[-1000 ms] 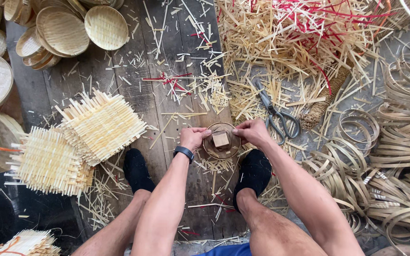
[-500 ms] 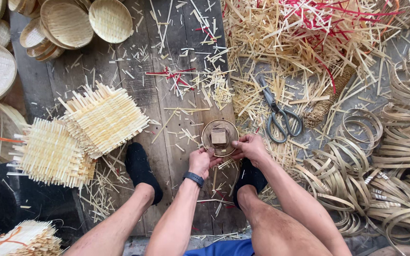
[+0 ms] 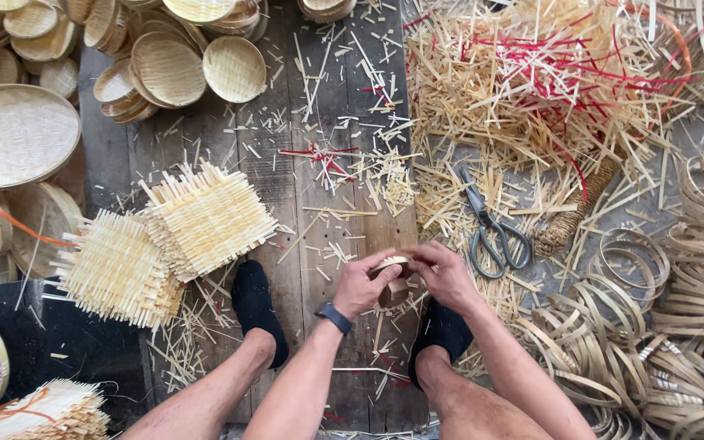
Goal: The person weaves strips of bamboo together and trims the edges using shears to create circular basket bottoms.
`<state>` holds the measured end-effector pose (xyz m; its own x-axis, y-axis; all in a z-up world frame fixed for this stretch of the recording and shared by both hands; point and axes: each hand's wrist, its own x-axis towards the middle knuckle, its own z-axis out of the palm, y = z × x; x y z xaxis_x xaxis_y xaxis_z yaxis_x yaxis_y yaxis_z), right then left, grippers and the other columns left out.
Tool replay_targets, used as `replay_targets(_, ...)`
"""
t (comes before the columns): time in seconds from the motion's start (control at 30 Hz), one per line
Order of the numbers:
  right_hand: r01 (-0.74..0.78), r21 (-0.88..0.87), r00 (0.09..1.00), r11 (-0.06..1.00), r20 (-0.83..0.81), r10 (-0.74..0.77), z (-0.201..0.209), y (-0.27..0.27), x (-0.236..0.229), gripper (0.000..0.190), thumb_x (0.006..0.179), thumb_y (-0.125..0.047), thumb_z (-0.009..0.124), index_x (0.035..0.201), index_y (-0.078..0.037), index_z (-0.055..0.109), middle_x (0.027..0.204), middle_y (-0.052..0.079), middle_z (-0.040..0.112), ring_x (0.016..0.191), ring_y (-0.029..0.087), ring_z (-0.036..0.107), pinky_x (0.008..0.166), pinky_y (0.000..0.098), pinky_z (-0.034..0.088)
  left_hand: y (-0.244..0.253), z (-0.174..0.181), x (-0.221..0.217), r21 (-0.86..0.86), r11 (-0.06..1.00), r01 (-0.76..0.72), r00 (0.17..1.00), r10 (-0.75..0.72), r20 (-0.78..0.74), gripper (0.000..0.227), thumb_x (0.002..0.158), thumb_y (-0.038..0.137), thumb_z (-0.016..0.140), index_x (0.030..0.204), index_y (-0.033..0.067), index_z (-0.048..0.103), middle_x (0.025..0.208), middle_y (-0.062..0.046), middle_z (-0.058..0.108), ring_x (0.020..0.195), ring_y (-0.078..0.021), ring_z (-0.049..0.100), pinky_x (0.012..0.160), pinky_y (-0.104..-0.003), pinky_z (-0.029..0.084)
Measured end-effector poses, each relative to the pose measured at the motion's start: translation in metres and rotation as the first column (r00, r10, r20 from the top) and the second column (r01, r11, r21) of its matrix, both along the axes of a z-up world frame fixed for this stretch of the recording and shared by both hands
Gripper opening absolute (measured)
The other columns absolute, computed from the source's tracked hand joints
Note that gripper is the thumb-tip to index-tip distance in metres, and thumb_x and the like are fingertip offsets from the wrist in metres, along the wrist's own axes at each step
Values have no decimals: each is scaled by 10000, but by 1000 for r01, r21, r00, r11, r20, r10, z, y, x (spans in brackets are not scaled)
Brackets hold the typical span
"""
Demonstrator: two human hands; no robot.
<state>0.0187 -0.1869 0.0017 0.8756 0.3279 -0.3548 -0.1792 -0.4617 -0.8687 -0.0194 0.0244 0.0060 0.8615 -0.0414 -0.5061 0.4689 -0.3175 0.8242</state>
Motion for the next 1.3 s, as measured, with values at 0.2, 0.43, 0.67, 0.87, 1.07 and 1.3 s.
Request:
replay_targets(0.2,-32,134,998,990,63,24,-2,0,-6,262,834,-76,776,1093,-106,797,1002,60,755,921,174,737,786,305,583,-7,6,-9,-154,987,-55,962,94,258,287,907,161,772,1171,49,766,1076,-105,802,978,-165,761,864,-276,599)
replay_targets(0.43,18,209,997,978,64,-32,-11,4,-14,201,875,-85,748,1069,-59,794,926,60,785,858,161,773,750,279,595,-14,6,-11,-28,990,-139,965,142,219,266,908,233,755,1105,59,795,1005,-121,825,900,-167,791,801,-273,609)
replay_targets(0.67,67,-51,963,996,-258,-78,-3,21,-30,650,876,-343,803,1345,4,516,1024,170,728,844,206,740,718,309,593,-12,-18,-8,161,932,-325,940,301,159,576,921,530,686,1249,56,703,1066,-161,782,978,-230,776,846,-348,592)
replay_targets(0.87,179,-9,890,984,-426,-166,-7,38,-37,482,868,-278,732,1196,24,549,897,179,752,717,228,743,595,348,574,-31,-22,-16,48,925,-378,910,361,204,557,977,555,584,1258,94,723,1024,-145,801,967,-200,788,813,-317,601)
replay_targets(1.07,327,306,870,894,-466,-159,-36,6,-40,425,888,-300,625,1179,1,548,890,103,753,691,179,747,588,304,609,13,-66,-9,236,879,-415,908,417,46,391,1039,402,594,1247,133,789,806,-234,724,700,-388,658,600,-418,510)
replay_targets(1.3,412,368,868,833,-437,-237,-59,-21,-46,434,932,-367,579,1174,-7,577,798,156,756,604,193,698,529,291,533,102,-80,56,505,863,31,995,-73,63,197,941,226,651,1016,142,812,942,-105,787,843,-255,755,794,-382,587)
